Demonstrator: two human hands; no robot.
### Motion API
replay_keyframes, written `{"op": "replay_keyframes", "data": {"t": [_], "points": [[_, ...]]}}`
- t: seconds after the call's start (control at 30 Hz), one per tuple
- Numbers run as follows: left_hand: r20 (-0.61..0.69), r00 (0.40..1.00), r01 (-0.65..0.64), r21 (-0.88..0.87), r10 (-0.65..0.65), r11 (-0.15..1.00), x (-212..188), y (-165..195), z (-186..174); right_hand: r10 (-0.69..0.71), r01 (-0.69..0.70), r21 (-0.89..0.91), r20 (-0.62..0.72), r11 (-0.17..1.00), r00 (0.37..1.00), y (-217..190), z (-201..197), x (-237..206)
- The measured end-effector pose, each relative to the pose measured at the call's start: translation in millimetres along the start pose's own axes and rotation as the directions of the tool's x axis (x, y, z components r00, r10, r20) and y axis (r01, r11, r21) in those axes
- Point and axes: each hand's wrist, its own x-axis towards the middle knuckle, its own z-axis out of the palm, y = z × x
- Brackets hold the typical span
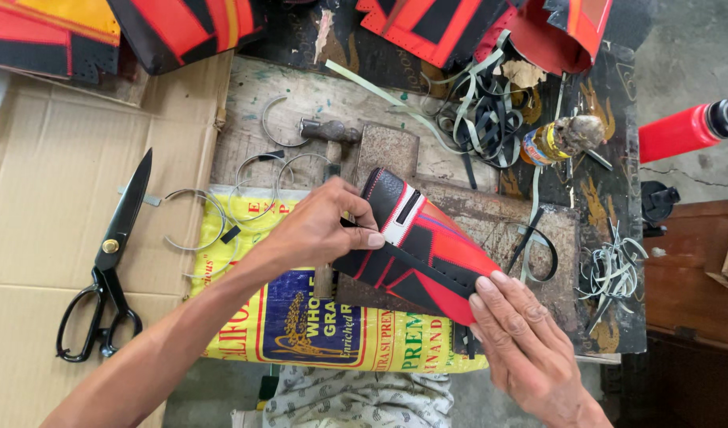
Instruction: The person works on a red and black shoe upper at an outdoor workbench, pulling the upper right-side out by hand and pressing the toe into shape. They pick up a hammer and tap the shoe, then continue smoothing and shaping the upper with their hands before setting it down with other finished uppers.
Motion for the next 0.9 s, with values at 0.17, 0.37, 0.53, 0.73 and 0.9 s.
{"op": "replay_keyframes", "data": {"t": [0.17, 0.37, 0.53, 0.73, 0.9], "points": [[0.061, 0.997, 0.051, -0.172, -0.041, 0.984, 12, 10, 27, 0.003, -0.003, 0.001, -0.001, 1.0, 1.0, 21, -6, -20], [0.028, 0.996, 0.084, -0.186, -0.08, 0.979, 11, 17, 42, 0.017, -0.017, -0.013, 0.023, 1.0, 1.0, 29, -11, -28], [0.038, 0.996, 0.085, -0.225, -0.078, 0.971, 14, 18, 42, 0.032, -0.029, -0.037, 0.069, 0.999, 0.997, 31, -12, -23], [0.031, 0.997, 0.08, -0.201, -0.076, 0.976, 12, 21, 39, 0.042, -0.03, -0.087, 0.133, 0.996, 0.99, 28, -12, -16], [0.047, 0.993, 0.117, -0.177, -0.11, 0.977, 6, 29, 33, 0.018, 0.007, -0.135, 0.183, 0.991, 0.983, 23, -16, -9]]}}
